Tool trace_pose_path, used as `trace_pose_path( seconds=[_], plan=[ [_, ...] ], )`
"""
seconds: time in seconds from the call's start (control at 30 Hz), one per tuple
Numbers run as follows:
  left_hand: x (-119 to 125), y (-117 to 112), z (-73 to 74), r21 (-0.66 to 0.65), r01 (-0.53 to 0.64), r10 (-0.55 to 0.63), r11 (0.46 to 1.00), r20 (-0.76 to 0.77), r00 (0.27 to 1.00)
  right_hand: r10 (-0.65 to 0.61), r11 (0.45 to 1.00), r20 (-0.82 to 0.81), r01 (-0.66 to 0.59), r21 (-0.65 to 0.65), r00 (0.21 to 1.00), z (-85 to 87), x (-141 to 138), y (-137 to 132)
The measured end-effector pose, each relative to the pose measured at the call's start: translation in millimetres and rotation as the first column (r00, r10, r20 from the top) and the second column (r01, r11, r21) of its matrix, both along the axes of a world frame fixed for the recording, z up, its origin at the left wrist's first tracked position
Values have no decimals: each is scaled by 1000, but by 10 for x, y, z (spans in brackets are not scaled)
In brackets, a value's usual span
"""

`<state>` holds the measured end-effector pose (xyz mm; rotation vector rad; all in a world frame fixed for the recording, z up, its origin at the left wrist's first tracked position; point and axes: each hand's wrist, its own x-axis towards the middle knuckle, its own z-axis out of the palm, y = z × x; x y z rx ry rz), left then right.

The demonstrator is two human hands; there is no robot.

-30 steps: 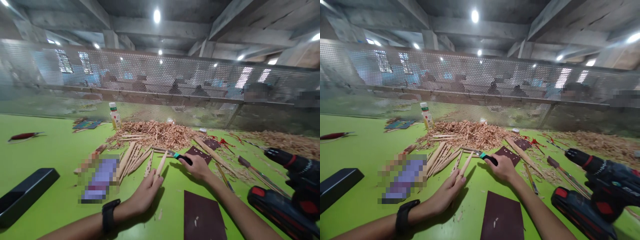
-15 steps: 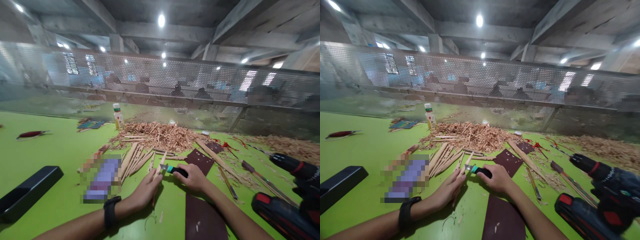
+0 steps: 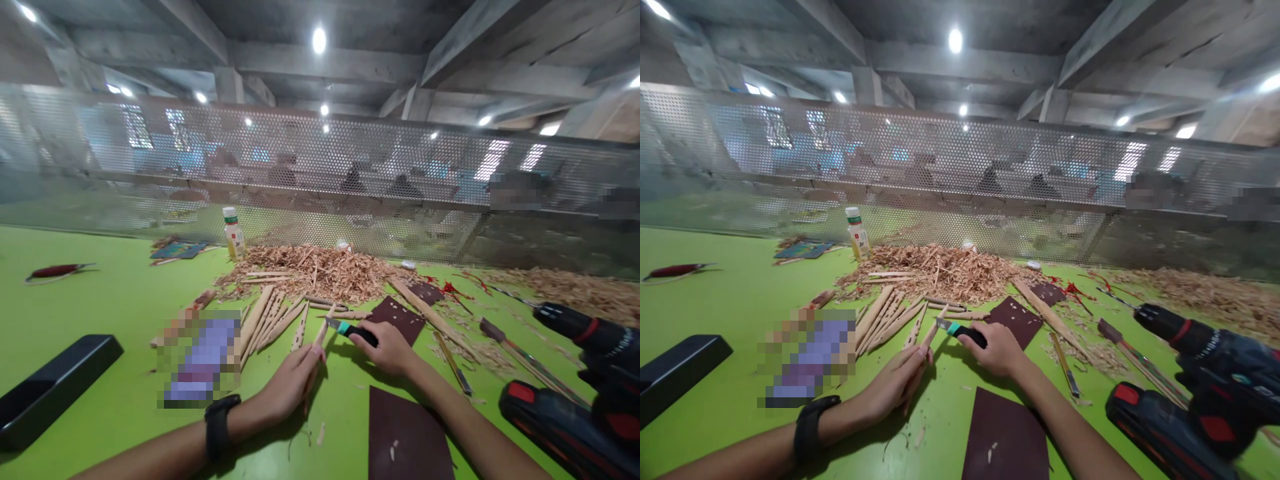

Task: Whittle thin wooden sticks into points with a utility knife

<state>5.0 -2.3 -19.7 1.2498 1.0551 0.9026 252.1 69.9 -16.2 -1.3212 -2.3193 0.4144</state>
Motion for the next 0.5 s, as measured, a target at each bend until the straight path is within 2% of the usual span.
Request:
trace_pose_path(
  seconds=[0.13,0.27,0.5],
  plan=[
    [0,48,-78,1,-17,17,1000,-29,999,96,995,18,-96,-28,995,13,-91,-97],
    [1,72,-101,1,0,0,1000,-37,999,54,998,46,-55,14,997,31,-82,-91],
    [14,49,-40,20,-9,10,1000,-71,997,6,999,67,-8,35,998,30,-46,-34]
  ],
)
